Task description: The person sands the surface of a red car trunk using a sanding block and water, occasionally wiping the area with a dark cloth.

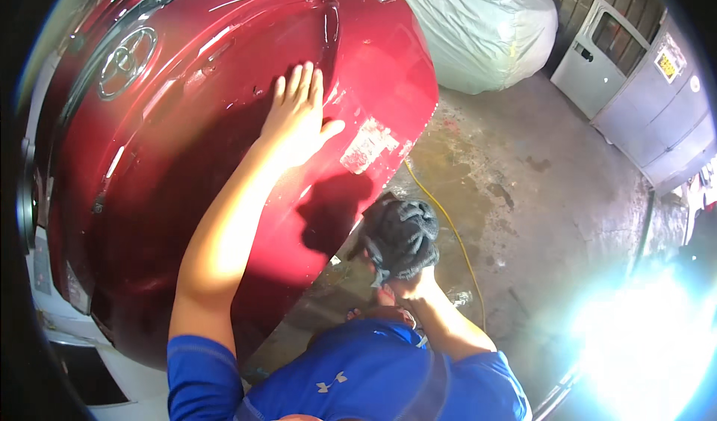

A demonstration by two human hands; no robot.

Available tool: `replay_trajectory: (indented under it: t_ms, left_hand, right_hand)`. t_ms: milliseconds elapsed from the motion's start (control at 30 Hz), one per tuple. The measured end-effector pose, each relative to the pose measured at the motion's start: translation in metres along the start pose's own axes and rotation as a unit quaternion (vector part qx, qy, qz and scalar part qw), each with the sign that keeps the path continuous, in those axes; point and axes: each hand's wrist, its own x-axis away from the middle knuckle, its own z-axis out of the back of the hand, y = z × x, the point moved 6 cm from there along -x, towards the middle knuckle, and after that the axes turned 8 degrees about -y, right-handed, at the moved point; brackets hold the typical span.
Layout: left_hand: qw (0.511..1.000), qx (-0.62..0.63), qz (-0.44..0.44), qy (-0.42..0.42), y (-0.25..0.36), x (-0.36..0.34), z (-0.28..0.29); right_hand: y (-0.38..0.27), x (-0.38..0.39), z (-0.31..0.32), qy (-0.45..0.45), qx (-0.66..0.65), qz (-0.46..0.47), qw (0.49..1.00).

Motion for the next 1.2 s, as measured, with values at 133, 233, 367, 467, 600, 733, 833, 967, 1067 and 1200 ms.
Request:
replay_trajectory:
  t_ms: [133, 233, 367, 467, 600, 733, 833, 967, 1067, 1200]
  left_hand:
    - [0.992, 0.062, 0.091, 0.069, -0.01, -0.102, -0.008]
    - [0.982, 0.136, 0.046, 0.12, -0.039, -0.15, 0.007]
    - [0.992, 0.054, 0.042, 0.109, -0.008, -0.121, -0.006]
    - [0.996, 0.017, 0.007, 0.09, 0.003, -0.051, -0.012]
    - [0.998, -0.037, -0.038, 0.019, 0.017, 0.035, 0.001]
    - [0.994, -0.097, -0.04, -0.026, 0.024, 0.118, 0.032]
    - [0.989, -0.142, 0.036, -0.011, 0.013, 0.189, 0.035]
    - [0.961, -0.188, 0.197, 0.045, -0.009, 0.308, 0.05]
    - [0.904, -0.344, 0.255, -0.004, 0.014, 0.326, 0.047]
    - [0.949, -0.262, 0.173, -0.009, 0.026, 0.293, -0.017]
  right_hand:
    - [-0.015, 0.037, 0.048, 0.071, 0.554, 0.064, 0.827]
    - [-0.001, 0.06, 0.081, 0.055, 0.322, 0.073, 0.942]
    - [-0.005, 0.078, 0.076, 0.148, 0.067, 0.08, 0.983]
    - [-0.012, 0.082, 0.08, 0.274, 0.136, 0.072, 0.949]
    - [-0.035, 0.076, 0.146, 0.332, 0.409, 0.094, 0.845]
    - [-0.055, 0.071, 0.213, 0.318, 0.655, 0.146, 0.669]
    - [-0.053, 0.061, 0.267, 0.378, 0.678, 0.067, 0.627]
    - [-0.037, 0.053, 0.372, 0.505, 0.566, -0.049, 0.65]
    - [-0.018, 0.037, 0.491, 0.552, 0.548, -0.06, 0.626]
    - [0.009, 0.001, 0.599, 0.581, 0.547, -0.119, 0.591]
